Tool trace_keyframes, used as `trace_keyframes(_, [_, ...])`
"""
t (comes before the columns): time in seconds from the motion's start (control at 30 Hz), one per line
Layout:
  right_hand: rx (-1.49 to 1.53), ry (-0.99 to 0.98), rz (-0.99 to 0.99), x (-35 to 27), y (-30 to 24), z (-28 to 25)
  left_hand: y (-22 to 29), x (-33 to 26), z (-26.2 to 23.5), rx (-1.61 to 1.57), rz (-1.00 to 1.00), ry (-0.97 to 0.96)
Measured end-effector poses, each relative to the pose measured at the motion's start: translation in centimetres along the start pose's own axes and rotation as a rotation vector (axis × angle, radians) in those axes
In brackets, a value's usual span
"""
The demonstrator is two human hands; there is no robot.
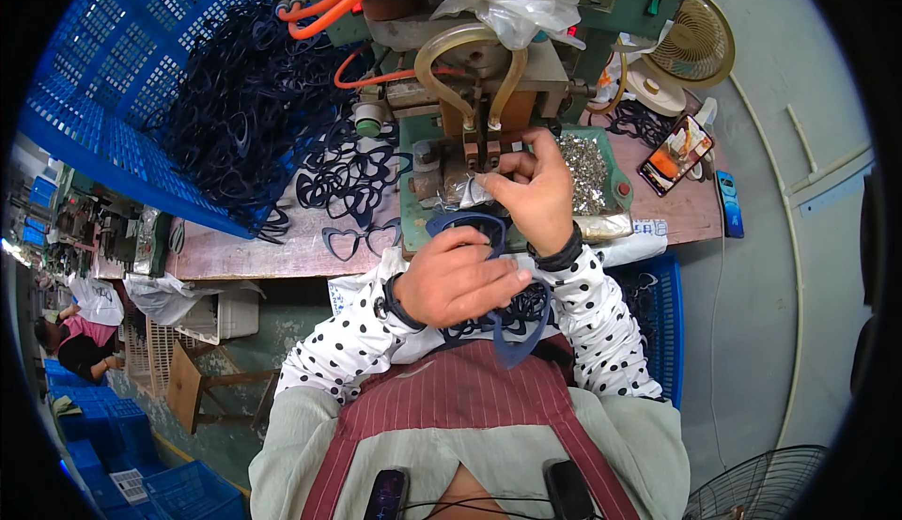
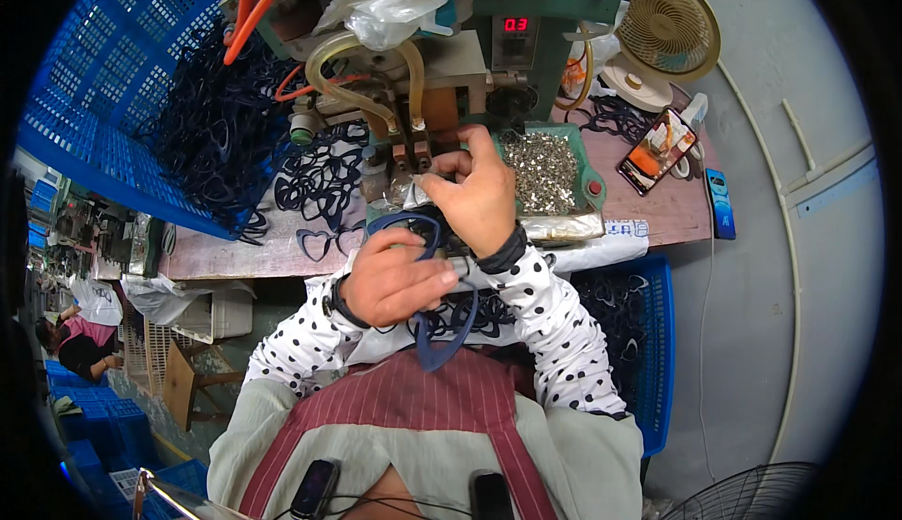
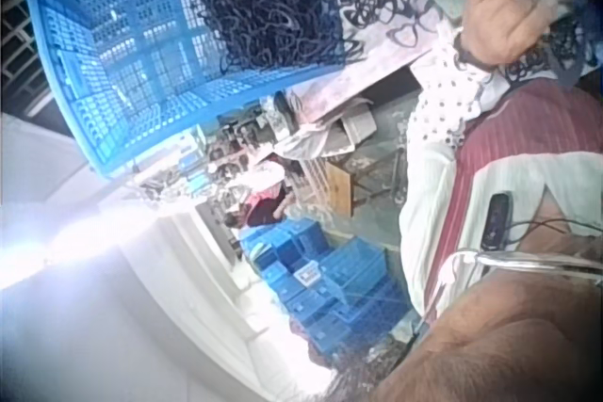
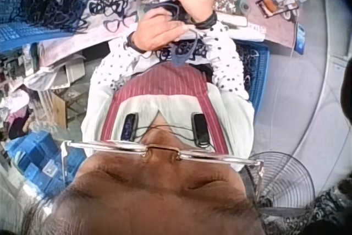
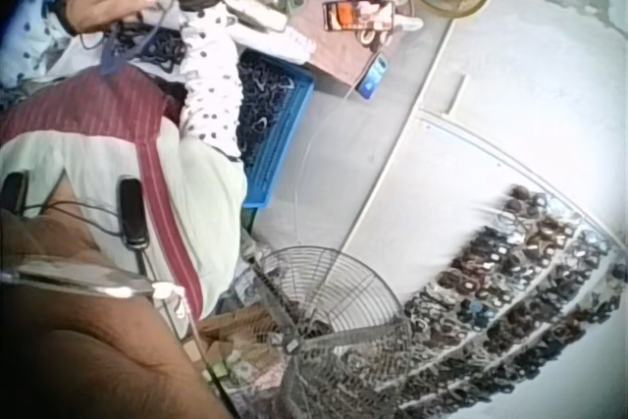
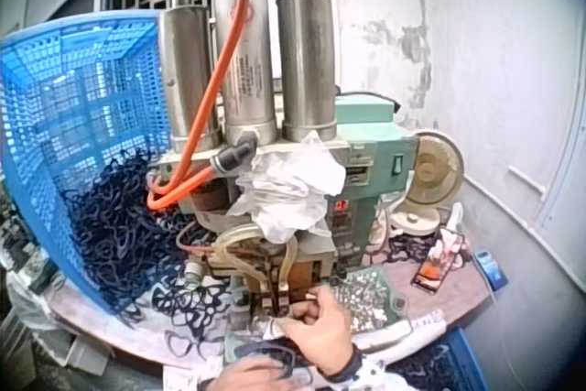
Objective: The person repeatedly picks dark blue plastic pieces from a blue basket and places them into a green machine, then removes small metallic components from the machine and sets them on the table. The cycle continues with consistent hand movements and no visible final assembly state.
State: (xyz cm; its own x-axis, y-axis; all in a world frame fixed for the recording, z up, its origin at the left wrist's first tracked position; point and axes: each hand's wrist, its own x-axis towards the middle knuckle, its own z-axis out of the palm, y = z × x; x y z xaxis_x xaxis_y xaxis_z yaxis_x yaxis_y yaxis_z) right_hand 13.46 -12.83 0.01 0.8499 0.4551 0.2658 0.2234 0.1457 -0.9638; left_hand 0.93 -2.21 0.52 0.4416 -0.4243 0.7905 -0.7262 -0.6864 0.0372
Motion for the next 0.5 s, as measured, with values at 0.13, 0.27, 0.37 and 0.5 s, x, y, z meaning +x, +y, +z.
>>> trace_keyframes(0.13, [-0.107, 0.057, 0.031, -0.5, 0.3, -0.5, 0.8, 0.3, -1.1, -0.012, 0.005, 0.055])
trace_keyframes(0.27, [-0.383, 0.227, -0.268, 0.5, 2.7, -7.0, 2.1, -1.3, -2.9, 0.047, -0.132, 0.056])
trace_keyframes(0.37, [-0.566, 0.701, -0.141, 1.3, 10.3, -18.8, 2.1, -2.4, -2.9, 0.037, -0.235, 0.085])
trace_keyframes(0.5, [-0.653, 0.841, 0.198, -0.5, 19.8, -33.7, 1.7, -2.6, -1.7, 0.023, -0.338, 0.085])
